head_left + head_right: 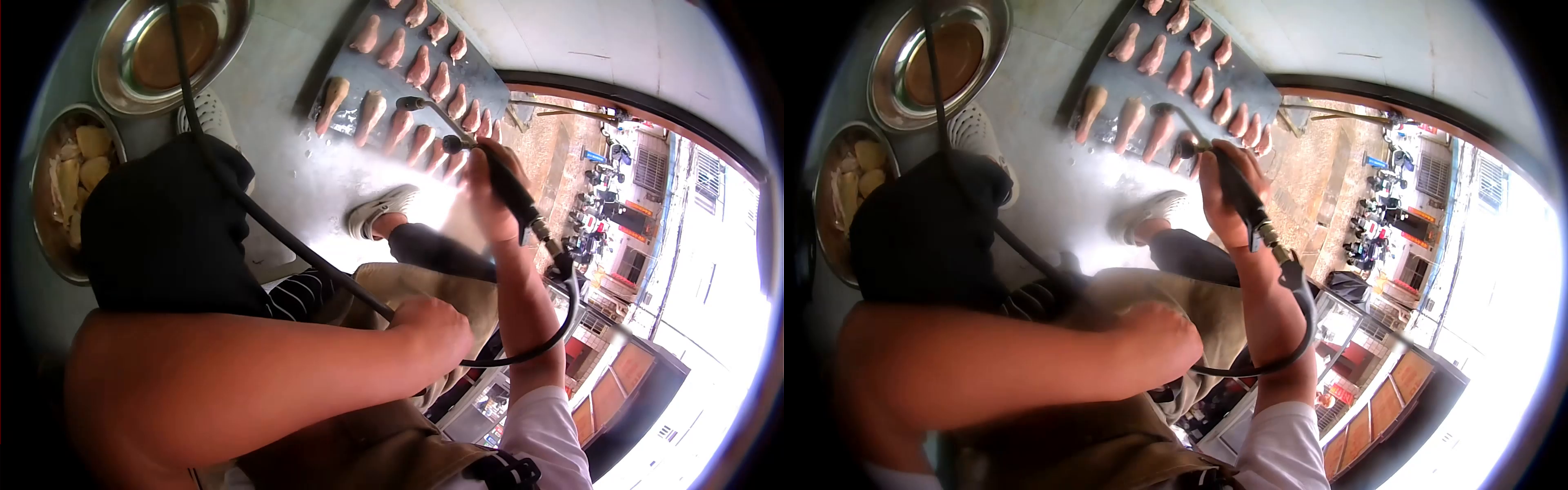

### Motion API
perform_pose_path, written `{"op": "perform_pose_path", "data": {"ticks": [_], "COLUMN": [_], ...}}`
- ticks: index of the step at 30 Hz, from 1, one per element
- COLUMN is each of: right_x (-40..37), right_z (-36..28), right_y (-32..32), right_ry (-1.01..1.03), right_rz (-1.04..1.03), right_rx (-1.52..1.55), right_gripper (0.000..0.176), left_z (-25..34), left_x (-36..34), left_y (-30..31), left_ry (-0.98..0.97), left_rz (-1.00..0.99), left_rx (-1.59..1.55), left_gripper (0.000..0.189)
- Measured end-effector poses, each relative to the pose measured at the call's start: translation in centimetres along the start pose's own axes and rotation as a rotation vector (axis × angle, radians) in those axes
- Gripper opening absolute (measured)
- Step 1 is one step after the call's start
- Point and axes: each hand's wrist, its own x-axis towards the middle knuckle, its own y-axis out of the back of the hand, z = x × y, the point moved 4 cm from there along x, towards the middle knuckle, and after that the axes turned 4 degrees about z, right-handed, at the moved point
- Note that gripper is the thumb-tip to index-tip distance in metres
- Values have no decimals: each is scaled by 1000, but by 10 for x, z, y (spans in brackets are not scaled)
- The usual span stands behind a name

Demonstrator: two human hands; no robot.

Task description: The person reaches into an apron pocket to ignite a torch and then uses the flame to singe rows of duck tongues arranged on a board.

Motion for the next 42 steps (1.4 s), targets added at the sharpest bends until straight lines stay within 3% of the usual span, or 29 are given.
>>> {"op": "perform_pose_path", "data": {"ticks": [5,15,18,22,25,28,31,34,42], "right_x": [-12,-55,-64,-59,-53,-55,-65,-75,-83], "right_z": [-3,-6,-3,16,25,26,21,16,6], "right_y": [-3,1,-3,-9,-11,-11,-6,2,4], "right_ry": [93,319,426,378,362,386,400,413,417], "right_rz": [47,-79,15,44,7,91,52,-62,-109], "right_rx": [-64,-68,-8,-15,-53,3,27,64,69], "right_gripper": [19,34,24,22,19,16,21,33,38], "left_z": [2,2,2,2,-4,-8,-6,-6,-4], "left_x": [6,36,44,52,51,53,54,61,70], "left_y": [0,-17,-19,-22,-18,-17,-17,-21,-41], "left_ry": [1,2,11,26,15,66,73,39,47], "left_rz": [-60,-136,-172,-207,-4,20,6,-165,-145], "left_rx": [104,-8,-8,-16,29,4,30,-10,4], "left_gripper": [17,19,20,20,15,14,14,20,20]}}
